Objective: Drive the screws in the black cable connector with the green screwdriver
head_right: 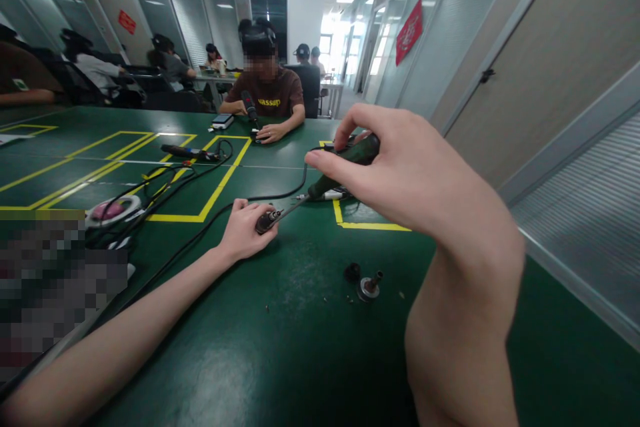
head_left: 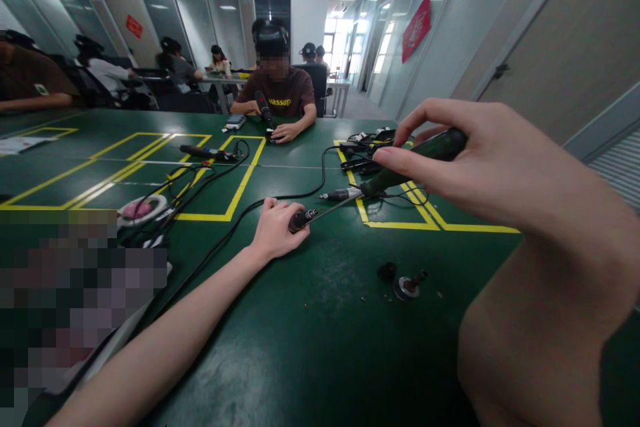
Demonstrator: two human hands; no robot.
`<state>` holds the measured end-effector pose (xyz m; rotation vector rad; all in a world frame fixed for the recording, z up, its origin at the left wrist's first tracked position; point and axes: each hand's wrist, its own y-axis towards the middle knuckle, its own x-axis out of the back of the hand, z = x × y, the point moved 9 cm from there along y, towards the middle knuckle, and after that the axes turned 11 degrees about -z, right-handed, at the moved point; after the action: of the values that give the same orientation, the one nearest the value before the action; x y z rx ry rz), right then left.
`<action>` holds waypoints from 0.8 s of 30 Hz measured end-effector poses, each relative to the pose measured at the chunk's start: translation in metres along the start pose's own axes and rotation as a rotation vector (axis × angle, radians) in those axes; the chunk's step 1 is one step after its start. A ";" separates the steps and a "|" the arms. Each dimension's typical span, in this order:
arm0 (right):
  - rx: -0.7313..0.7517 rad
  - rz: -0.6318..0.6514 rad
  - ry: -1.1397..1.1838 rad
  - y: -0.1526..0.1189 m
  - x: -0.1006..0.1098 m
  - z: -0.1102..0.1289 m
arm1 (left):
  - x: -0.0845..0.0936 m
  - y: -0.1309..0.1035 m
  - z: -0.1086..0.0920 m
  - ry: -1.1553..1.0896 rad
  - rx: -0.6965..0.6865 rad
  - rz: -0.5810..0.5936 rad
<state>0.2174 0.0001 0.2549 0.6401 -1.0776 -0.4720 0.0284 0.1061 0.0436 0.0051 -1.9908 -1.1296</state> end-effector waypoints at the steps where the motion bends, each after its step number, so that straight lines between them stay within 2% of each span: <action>1: -0.025 0.010 -0.038 0.001 -0.001 -0.002 | 0.000 0.000 -0.001 -0.018 -0.014 -0.004; 4: -0.115 0.057 -0.080 0.002 -0.003 -0.005 | -0.001 -0.001 0.001 -0.087 -0.028 0.005; 7: -0.169 0.040 -0.065 0.003 -0.002 -0.005 | 0.000 0.000 0.002 -0.111 -0.056 0.039; 12: -0.176 0.001 -0.021 0.004 0.000 -0.006 | 0.007 0.003 -0.002 -0.094 -0.137 0.036; 16: -0.164 -0.011 -0.024 0.004 0.002 -0.006 | 0.006 0.003 -0.011 -0.005 -0.225 0.050; 24: -0.138 0.012 -0.026 0.005 -0.001 -0.004 | 0.003 0.003 -0.013 0.039 -0.233 0.074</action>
<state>0.2208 0.0058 0.2565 0.5066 -1.0624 -0.5408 0.0361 0.0976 0.0515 -0.1650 -1.8002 -1.2973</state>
